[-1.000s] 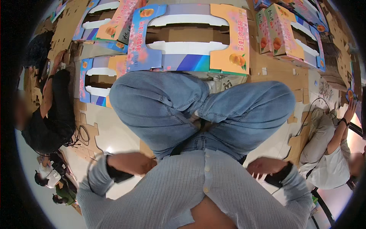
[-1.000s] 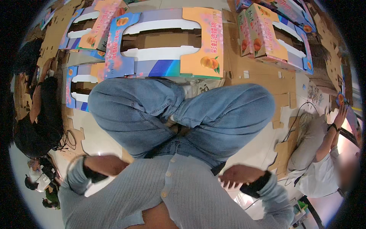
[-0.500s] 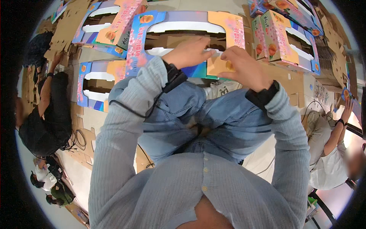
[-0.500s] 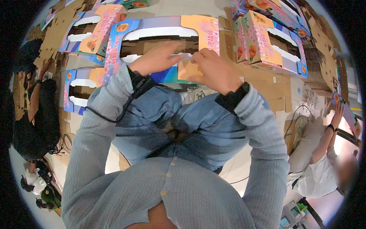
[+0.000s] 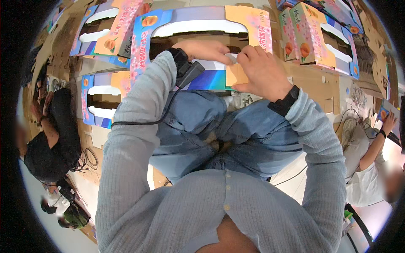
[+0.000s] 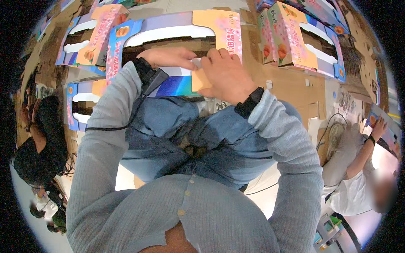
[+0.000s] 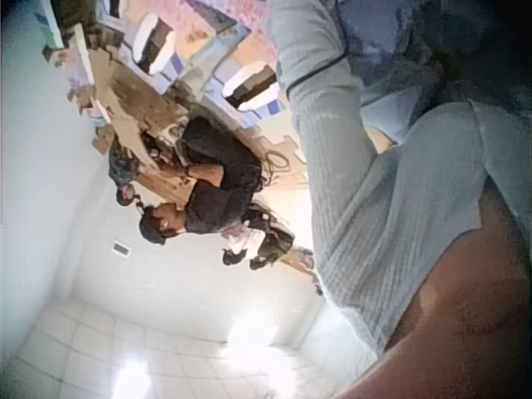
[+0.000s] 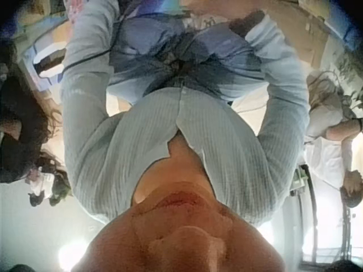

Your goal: Assembling colorful fruit-themed cardboard boxes while sitting on the floor.

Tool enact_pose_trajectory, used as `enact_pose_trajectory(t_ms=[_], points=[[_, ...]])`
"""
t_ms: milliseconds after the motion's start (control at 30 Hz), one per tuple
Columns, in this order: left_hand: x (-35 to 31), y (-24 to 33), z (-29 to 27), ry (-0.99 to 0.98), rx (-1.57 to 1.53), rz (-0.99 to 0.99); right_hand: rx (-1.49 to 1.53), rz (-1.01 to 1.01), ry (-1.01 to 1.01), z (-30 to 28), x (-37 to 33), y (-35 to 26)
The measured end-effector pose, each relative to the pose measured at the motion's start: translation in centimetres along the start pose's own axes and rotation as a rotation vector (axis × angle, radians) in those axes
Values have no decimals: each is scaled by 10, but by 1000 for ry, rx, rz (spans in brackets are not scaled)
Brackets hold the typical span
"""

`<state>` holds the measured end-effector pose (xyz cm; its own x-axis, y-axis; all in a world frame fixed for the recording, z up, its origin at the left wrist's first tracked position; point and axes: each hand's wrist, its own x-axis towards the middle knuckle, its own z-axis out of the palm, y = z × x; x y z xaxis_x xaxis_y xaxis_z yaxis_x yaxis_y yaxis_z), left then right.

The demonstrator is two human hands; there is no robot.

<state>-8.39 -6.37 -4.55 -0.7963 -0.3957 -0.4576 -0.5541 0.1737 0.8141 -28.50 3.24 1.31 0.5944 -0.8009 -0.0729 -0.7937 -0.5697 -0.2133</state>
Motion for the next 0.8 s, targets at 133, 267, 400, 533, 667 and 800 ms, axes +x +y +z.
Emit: enact_pose_trajectory(t_ms=[133, 267, 400, 533, 667, 800], points=[[2, 9, -3, -107, 42, -126, 24, 2, -49, -2, 3, 2], [5, 6, -3, -189, -99, -110, 7, 19, -51, 2, 6, 5], [9, -6, 0, -217, -201, -16, 3, 1, -12, 9, 16, 7], [14, -12, -1, -265, -179, 2, -48, -9, -201, 11, 26, 14], [16, -11, -2, -293, -186, -65, -26, -20, -247, 9, 35, 16], [13, -7, -1, -292, -188, -66, -56, -2, -326, 6, 38, 13]])
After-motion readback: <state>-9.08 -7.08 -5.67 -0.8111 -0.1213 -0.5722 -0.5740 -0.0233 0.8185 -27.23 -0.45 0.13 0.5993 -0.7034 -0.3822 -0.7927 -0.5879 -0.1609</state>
